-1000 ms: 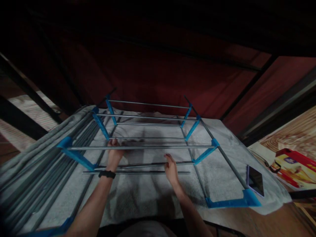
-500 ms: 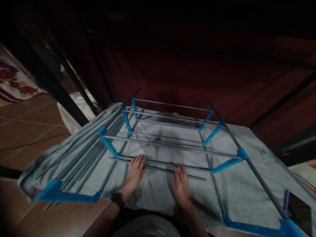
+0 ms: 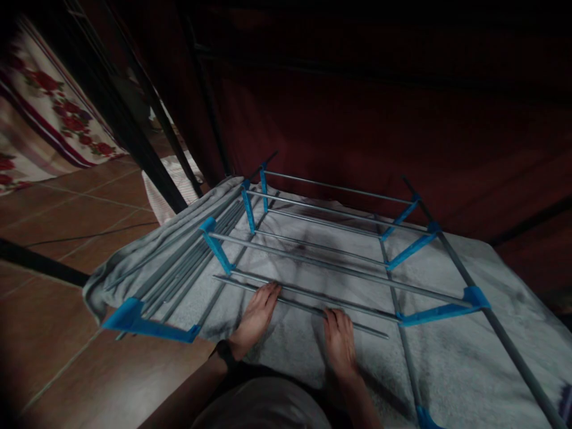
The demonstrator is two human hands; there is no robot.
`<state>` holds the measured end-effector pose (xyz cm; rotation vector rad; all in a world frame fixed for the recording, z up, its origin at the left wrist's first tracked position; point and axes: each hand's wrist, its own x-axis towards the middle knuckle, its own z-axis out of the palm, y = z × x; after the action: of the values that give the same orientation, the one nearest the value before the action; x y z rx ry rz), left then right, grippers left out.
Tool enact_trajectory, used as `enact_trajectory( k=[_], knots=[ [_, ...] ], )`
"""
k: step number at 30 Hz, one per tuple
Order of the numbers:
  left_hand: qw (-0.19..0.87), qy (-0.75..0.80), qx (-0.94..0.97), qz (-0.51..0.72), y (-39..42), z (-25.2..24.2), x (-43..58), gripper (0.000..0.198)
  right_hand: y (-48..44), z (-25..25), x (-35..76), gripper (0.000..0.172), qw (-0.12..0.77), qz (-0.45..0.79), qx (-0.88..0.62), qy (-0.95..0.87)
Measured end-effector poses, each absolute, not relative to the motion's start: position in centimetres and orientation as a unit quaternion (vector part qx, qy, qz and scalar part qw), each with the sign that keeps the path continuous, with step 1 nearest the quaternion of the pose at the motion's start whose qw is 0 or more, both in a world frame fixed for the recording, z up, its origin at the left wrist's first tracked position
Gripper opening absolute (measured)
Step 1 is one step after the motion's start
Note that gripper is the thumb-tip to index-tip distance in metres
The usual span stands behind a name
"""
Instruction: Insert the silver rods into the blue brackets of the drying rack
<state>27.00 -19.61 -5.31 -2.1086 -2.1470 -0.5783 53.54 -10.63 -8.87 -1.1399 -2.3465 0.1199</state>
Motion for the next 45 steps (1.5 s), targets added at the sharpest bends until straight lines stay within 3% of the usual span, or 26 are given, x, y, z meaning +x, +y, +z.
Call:
enact_trajectory(
  k=[6,15,26,34,41,45],
  knots=[
    [0.005,-0.706,-0.694,-0.138,-19.8,-3.9,26.8,0.043,-10.4,-8.6,54.8,0.030,0.260,0.061,-0.401,-0.877],
    [-0.023,-0.634,-0.760,-0.143,-19.0,0.1,28.5,0.048,-10.3,-4.4,53.5,0.031,0.223,0.093,-0.342,-0.908],
    [0.044,-0.637,-0.761,-0.115,-14.3,2.9,27.6,0.039,-4.1,-0.1,49.5,0.030,0.219,0.059,-0.317,-0.921],
    [0.056,-0.647,-0.752,-0.117,-11.3,1.8,30.4,0.040,-1.7,-1.3,50.7,0.031,0.202,0.062,-0.321,-0.923],
    [0.065,-0.625,-0.766,-0.135,-5.6,1.2,28.0,0.040,2.0,-3.2,49.8,0.031,0.276,0.019,-0.322,-0.905],
    [0.118,-0.619,-0.751,-0.199,-4.0,1.8,25.8,0.040,5.0,-2.1,48.2,0.031,0.264,0.030,-0.311,-0.913]
  ],
)
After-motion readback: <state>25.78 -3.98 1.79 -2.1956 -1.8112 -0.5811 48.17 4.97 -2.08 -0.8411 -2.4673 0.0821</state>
